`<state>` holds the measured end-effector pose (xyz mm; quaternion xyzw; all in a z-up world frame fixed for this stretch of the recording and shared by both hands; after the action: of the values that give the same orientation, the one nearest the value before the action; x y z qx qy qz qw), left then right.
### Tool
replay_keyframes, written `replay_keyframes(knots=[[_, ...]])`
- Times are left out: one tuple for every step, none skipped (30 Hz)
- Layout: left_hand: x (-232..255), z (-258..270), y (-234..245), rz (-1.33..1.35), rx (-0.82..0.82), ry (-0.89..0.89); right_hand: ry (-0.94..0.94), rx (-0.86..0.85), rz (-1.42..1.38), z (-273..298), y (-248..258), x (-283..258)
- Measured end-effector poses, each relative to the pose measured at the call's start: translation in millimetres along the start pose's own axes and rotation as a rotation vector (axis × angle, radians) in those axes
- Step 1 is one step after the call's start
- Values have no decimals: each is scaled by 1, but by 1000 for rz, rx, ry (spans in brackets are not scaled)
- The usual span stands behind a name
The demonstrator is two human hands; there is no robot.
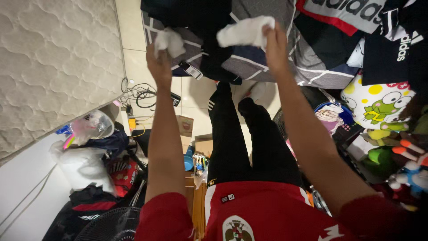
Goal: The person folds various clothing items including t-shirts and socks on a bed and places them into a wooden wardrobe. The person handles each item individually, smoothing and folding them before stacking them in the wardrobe.
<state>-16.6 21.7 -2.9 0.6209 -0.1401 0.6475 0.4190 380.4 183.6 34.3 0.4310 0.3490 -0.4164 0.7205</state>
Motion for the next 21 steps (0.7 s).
replay_keyframes(knots=[[6,7,-5,-143,37,-30,-39,12,-149,-10,2,12],[14,14,-12,-288,77,-57,-78,20,-296,-18,-2,25],[23,27,-19,-341,156,-70,-119,30,-441,-24,-8,38],[34,42,-28,-396,238,-86,-100,83,-344,-31,-16,48],[44,59,-37,-450,319,-102,-82,136,-246,-32,-27,57],[50,75,-51,-324,281,-70,-65,195,-143,-30,-35,66],[55,91,-64,-198,241,-37,34,317,80,-24,-43,71],[60,103,-78,-243,111,-46,132,431,303,-12,-54,75],[62,112,-92,-288,-20,-55,232,543,527,0,-68,77],[64,120,-102,-247,-66,-139,153,468,489,12,-82,85],[65,125,-109,-206,-113,-222,74,393,451,23,-96,91],[63,127,-114,-191,-147,-219,-34,241,292,30,-108,96],[60,128,-119,-176,-180,-215,-140,88,133,35,-119,98],[58,128,-122,-163,-211,-212,-125,49,158,36,-125,96],[56,131,-125,-111,-255,-235,-110,10,183,35,-128,94],[56,133,-127,-60,-298,-265,-90,-26,204,32,-128,88],[57,139,-129,-9,-341,-296,-45,1,115,30,-124,81],[58,143,-129,-9,-338,-285,7,34,24,26,-117,72],[60,152,-128,-9,-335,-275,59,65,-68,26,-108,64],[62,161,-126,-7,-330,-263,-23,28,-319,27,-101,59],[66,169,-124,43,-328,-259,-107,-12,-569,30,-92,53]])
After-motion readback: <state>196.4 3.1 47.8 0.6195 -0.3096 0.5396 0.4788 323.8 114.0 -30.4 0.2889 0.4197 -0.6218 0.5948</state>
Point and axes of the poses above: each hand's wrist, its own z-axis away from the middle knuckle, its own y-axis out of the back of the hand, x = y × z, the point moved 3 cm from there along -z, towards the middle knuckle, and after that the axes turned 5 degrees about z, right-handed, at the moved point
